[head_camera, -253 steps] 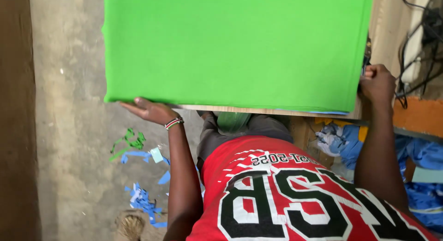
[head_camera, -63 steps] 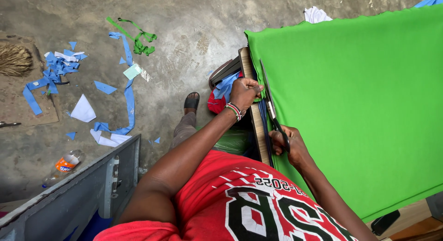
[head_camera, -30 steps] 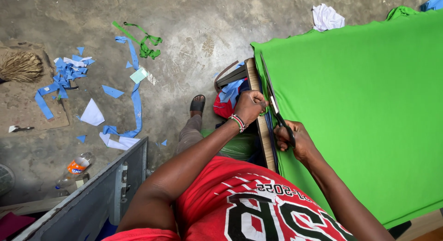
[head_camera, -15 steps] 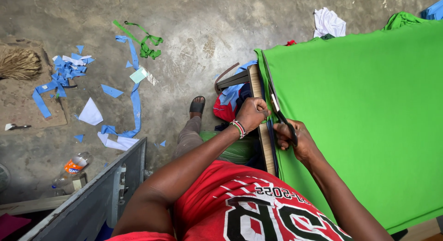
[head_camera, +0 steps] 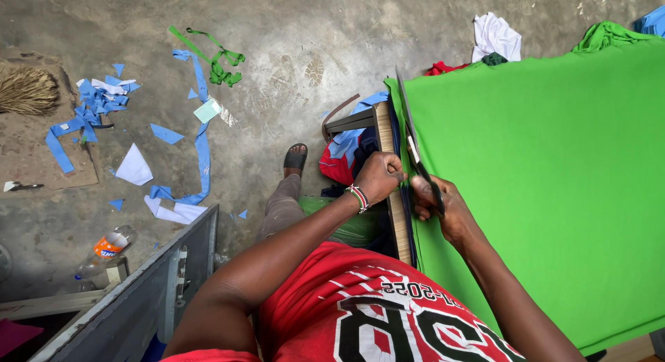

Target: The person unfolds a large piece of green fabric on a wooden table and smooths it out. They then use a pair of scissors to cut the fabric along its edges, trimming it to size. Another person is visible in the background, also working with fabric.

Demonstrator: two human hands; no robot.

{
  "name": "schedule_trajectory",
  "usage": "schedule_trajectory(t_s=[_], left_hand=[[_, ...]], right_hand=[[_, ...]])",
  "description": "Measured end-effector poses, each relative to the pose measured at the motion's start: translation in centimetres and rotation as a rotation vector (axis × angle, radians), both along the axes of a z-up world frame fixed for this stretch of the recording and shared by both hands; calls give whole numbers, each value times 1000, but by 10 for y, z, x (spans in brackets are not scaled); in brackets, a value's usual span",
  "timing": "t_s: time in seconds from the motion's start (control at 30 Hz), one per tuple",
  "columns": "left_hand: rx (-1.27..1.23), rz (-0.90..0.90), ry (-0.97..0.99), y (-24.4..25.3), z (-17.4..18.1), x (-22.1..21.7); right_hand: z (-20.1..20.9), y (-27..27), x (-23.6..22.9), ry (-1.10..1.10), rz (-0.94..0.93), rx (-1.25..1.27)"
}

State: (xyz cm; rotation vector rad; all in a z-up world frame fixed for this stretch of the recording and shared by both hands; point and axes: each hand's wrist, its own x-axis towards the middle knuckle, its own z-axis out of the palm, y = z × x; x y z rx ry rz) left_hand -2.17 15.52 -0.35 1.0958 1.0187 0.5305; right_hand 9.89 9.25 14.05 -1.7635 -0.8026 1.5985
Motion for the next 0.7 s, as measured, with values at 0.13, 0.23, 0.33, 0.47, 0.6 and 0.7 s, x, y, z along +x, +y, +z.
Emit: schedule_trajectory(t_s=[0.13, 0.23, 0.33, 0.47, 0.6, 0.7], left_hand=[[13, -7, 13, -2, 7, -3], [32, -35, 22, 1, 10, -5], [40, -52, 29, 3, 15, -8], [40, -62, 38, -2, -10, 2], [74, -89, 31, -1, -5, -1], [69, -87, 12, -1, 2, -5]], right_hand=[[9, 7, -8, -1, -60, -13], [8, 10, -9, -11, -65, -16], [9, 14, -12, 0, -51, -39], [9, 26, -16, -1, -46, -6], [5, 32, -13, 1, -86, -4], [13, 35, -18, 3, -111, 10]])
